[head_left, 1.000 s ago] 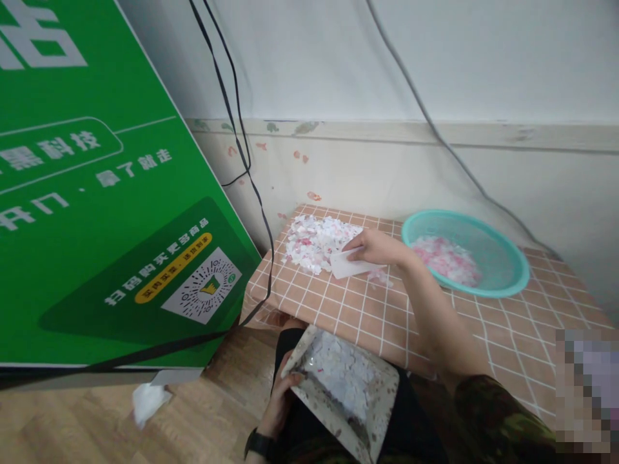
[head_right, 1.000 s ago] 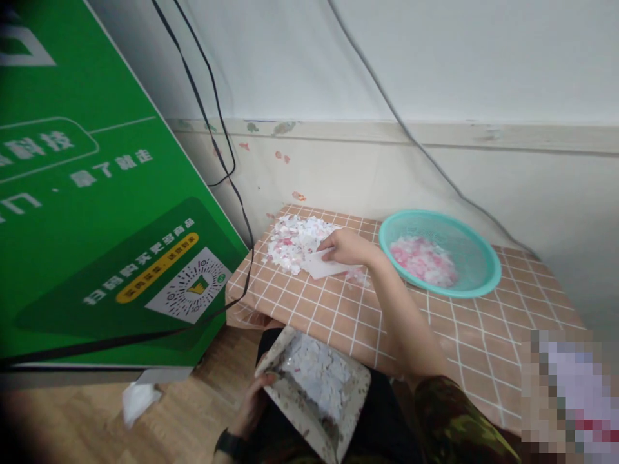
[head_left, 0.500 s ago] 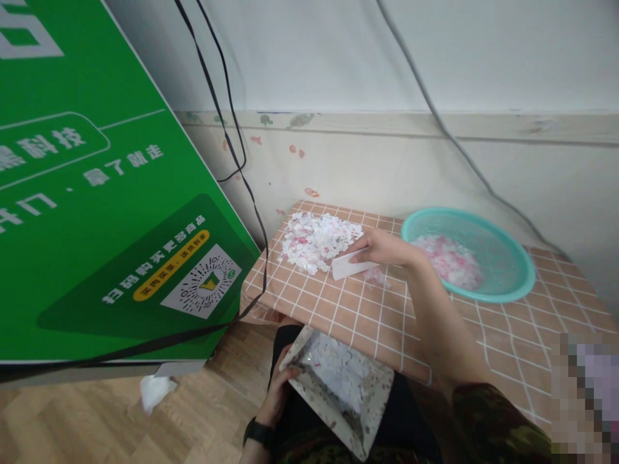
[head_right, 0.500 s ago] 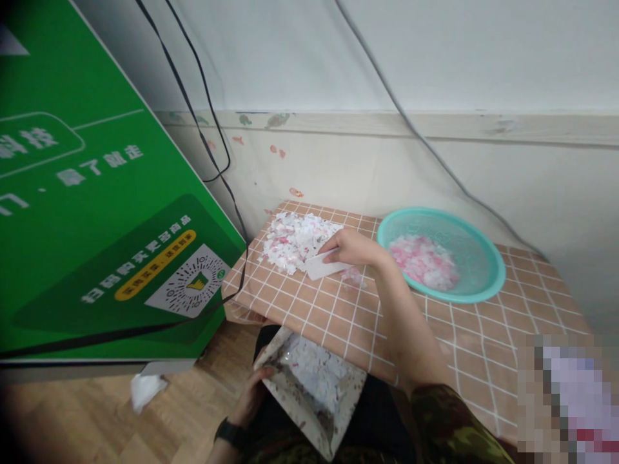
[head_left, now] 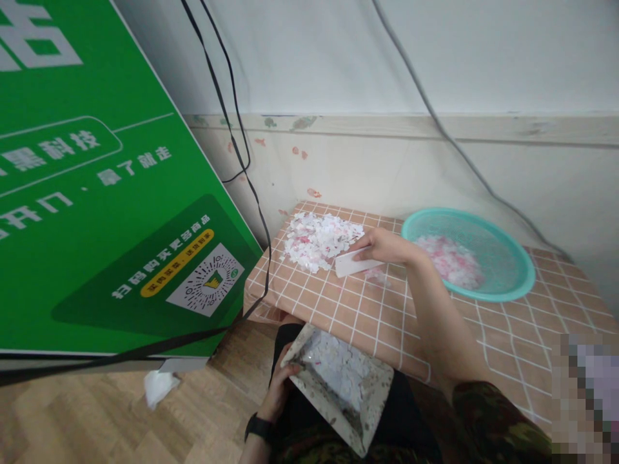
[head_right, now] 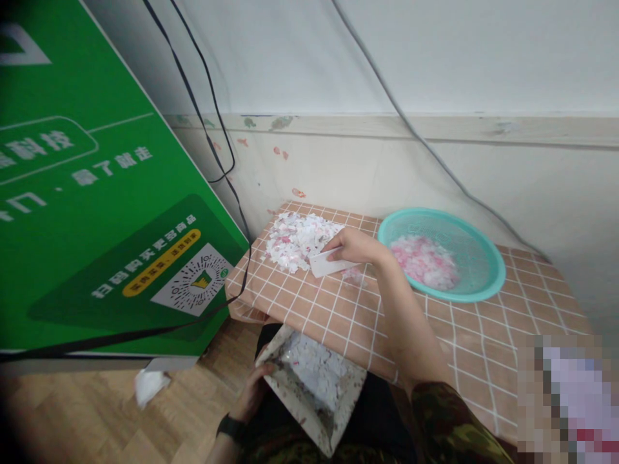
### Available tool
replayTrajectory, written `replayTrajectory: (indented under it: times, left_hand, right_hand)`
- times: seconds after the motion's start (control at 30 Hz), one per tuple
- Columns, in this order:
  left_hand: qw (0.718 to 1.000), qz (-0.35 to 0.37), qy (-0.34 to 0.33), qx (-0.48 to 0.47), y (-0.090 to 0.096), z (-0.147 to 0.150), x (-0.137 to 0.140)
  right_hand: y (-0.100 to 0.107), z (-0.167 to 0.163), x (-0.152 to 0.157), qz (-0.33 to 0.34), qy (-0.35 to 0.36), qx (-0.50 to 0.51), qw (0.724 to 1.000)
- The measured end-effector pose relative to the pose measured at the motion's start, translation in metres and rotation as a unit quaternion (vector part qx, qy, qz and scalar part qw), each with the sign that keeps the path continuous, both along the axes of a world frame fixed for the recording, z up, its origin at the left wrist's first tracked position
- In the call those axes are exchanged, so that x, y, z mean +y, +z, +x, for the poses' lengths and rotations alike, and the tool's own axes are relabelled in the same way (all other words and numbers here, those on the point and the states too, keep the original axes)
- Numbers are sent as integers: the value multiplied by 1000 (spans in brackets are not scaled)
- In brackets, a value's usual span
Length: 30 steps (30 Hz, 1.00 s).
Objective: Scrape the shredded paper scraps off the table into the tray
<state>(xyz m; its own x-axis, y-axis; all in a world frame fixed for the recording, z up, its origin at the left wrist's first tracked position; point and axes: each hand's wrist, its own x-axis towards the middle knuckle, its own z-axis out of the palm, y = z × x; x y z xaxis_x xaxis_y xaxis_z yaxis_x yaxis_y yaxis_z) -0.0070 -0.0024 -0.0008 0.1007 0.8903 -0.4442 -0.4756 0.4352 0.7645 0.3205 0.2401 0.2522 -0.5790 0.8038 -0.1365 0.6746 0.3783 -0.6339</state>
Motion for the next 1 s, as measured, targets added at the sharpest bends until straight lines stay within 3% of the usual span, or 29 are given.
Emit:
replayTrajectory:
  times: [0.2,0.37,0.43,0.53,0.7,0.83,1.0]
  left_hand:
    - [1000,9,-6,11,1,1,0]
    - [999,36,-3,24,-3,0,3]
    - [999,45,-5,25,-5,-1,3]
    - [999,46,-8,23,-9,-4,2]
    - [999,47,-17,13,-14,-6,0]
    - [999,42,-22,6,-12,-5,0]
    - [998,54,-25,-6,-7,-4,-1]
  right_hand:
    - [10,0,-5,18,1,11,1000]
    - [17,-26,-35,146,-74,34,986]
    - [5,-43,-55,160,-115,6,980]
    - [-27,-64,-85,121,-142,-2,983]
    - [-74,-61,-115,106,-262,8,959]
    - [-85,-33,-121,126,-368,-5,921]
    - [-78,-5,-123,157,-441,-69,881]
